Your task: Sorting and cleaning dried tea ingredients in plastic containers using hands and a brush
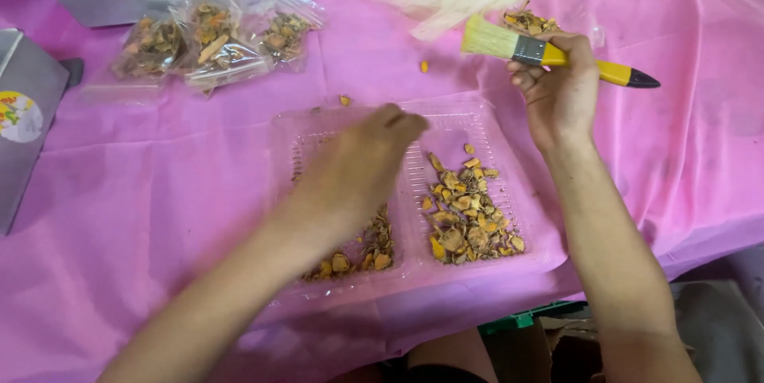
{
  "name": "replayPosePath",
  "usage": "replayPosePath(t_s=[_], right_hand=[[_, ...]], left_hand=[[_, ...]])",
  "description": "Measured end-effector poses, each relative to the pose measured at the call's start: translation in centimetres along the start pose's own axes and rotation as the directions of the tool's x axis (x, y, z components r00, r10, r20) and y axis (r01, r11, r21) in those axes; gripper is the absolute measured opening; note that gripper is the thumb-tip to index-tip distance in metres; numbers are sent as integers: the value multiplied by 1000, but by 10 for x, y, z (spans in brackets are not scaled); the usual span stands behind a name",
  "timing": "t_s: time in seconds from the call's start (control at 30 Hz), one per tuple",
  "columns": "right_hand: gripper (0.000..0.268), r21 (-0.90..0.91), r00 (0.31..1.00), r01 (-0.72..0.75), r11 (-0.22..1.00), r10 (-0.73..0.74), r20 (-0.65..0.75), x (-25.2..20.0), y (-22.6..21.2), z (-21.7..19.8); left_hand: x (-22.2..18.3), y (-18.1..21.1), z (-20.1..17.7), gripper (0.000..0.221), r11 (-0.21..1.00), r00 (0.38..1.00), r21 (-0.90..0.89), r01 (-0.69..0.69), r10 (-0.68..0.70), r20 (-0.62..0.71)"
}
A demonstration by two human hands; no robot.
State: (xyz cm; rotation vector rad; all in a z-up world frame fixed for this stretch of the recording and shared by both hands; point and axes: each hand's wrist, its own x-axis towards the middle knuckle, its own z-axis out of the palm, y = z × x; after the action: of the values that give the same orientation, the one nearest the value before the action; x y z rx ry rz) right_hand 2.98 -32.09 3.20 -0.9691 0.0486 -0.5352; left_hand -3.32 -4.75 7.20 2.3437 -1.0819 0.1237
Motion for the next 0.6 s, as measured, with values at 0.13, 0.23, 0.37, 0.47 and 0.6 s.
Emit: replayPosePath(t_s=[0.13,0.23,0.37,0.47,0.6], right_hand=[[12,-79,999,30,996,-27,35,9,5,2],[15,-105,998,36,994,-29,64,8,9,6],[16,-114,992,35,993,-20,126,4,11,8],[18,-91,988,39,995,-24,151,-1,8,12],[23,-58,965,74,996,-57,257,-5,13,11]], left_hand=[[-33,-36,-31,42,981,954,132,145,-174,245],[-65,-69,-24,78,978,928,200,65,-133,349],[-85,-89,-3,104,965,944,264,-3,-85,319],[-85,-83,8,91,951,963,307,-39,-46,265],[-81,-74,10,69,979,962,195,-65,9,273]])
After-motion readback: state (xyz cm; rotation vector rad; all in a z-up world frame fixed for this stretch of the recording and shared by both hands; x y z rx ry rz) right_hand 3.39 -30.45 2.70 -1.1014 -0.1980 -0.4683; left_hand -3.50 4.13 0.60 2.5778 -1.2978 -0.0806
